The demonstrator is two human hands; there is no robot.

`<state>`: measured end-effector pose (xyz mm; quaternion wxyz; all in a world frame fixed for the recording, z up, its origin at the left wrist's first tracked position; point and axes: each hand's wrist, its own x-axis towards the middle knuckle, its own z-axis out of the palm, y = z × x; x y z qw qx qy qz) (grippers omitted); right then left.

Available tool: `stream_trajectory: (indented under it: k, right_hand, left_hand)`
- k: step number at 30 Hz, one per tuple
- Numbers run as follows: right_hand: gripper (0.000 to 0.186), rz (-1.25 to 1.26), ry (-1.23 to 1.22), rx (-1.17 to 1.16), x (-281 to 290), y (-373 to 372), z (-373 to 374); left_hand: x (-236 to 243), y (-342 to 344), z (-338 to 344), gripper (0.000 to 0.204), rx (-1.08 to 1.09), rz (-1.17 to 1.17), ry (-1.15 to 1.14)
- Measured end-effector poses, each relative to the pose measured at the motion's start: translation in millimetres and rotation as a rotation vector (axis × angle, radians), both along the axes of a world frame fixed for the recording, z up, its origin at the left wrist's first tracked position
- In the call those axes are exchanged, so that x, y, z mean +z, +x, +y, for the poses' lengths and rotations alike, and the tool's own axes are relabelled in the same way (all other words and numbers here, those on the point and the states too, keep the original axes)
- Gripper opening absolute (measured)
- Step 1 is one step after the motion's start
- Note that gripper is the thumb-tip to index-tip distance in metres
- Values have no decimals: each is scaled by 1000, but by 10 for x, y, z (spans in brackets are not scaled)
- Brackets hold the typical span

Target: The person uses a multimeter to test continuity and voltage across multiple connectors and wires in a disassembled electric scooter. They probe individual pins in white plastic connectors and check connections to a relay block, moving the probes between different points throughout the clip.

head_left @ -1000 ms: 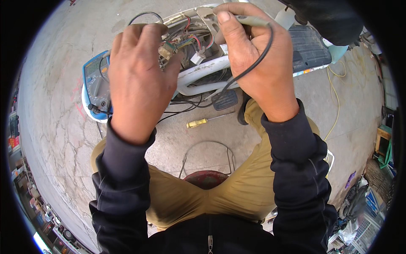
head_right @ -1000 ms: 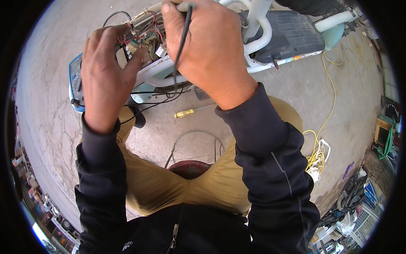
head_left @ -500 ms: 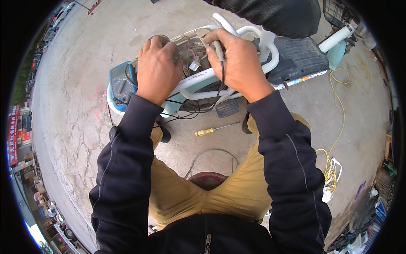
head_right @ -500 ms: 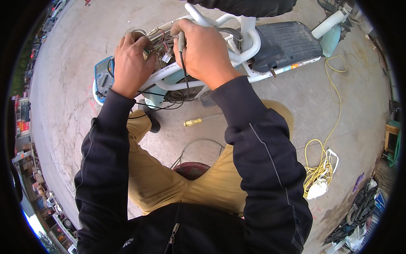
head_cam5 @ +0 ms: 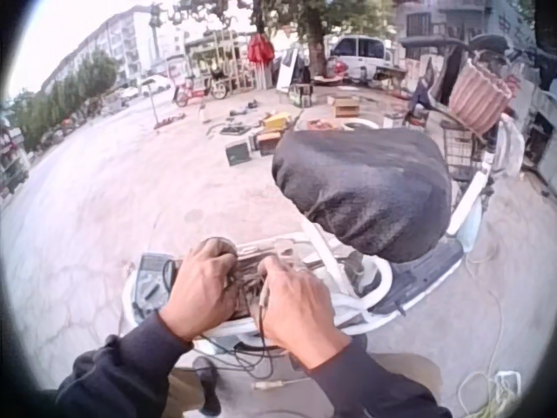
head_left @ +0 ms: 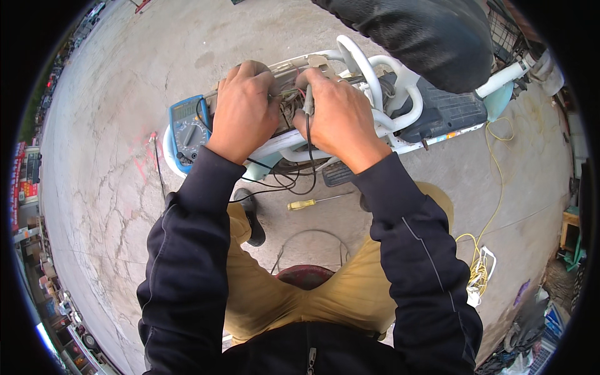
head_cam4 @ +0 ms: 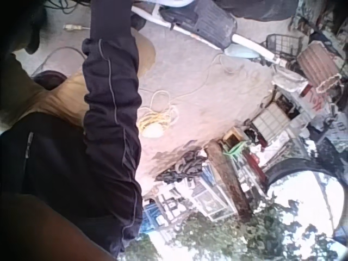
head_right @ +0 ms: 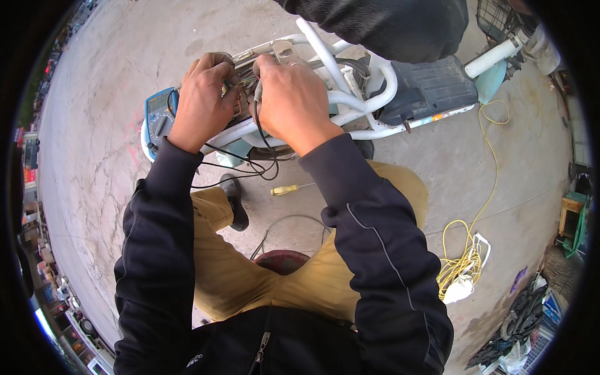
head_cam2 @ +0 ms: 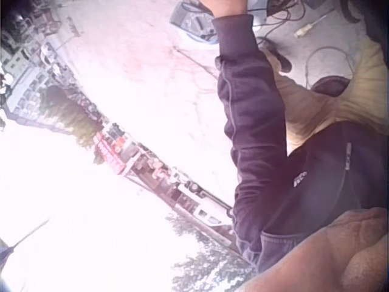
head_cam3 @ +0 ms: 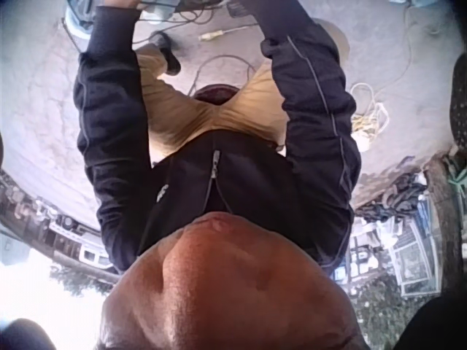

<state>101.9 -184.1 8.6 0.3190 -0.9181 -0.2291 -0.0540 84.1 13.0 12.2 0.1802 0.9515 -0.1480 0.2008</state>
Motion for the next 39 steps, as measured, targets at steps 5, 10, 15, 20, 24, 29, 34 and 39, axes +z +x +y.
stream_trajectory:
  k: [5, 10, 15, 20, 24, 29, 34, 39]
  right_hand:
    - [38, -37, -20, -26, -4, 54, -20]
    - [27, -253, -24, 100, -24, 222, -54]
    - [18, -312, -20, 177, -43, 395, -24]
    - [18, -190, 67, 200, -36, 497, 12]
    - [20, -99, 100, 165, -33, 548, 47]
    - [23, -63, 117, 139, -17, 581, 88]
    - [26, -91, 102, 124, 18, 576, 97]
    - [26, -48, 128, 109, 59, 570, 122]
  left_hand:
    - [-3, 14, 21, 16, -12, 9, 14]
    - [-19, -6, -1, 17, 9, -18, 33]
    - [-5, -44, -53, 17, 62, -37, 60]
    - [153, -239, -148, 18, 88, -110, 78]
    - [251, -464, -194, 13, -64, -129, 98]
    - [238, -508, -184, 17, -111, 58, 243]
    - [222, -554, -203, 18, -124, 150, 289]
    - [182, -533, -207, 45, -103, 294, 338]
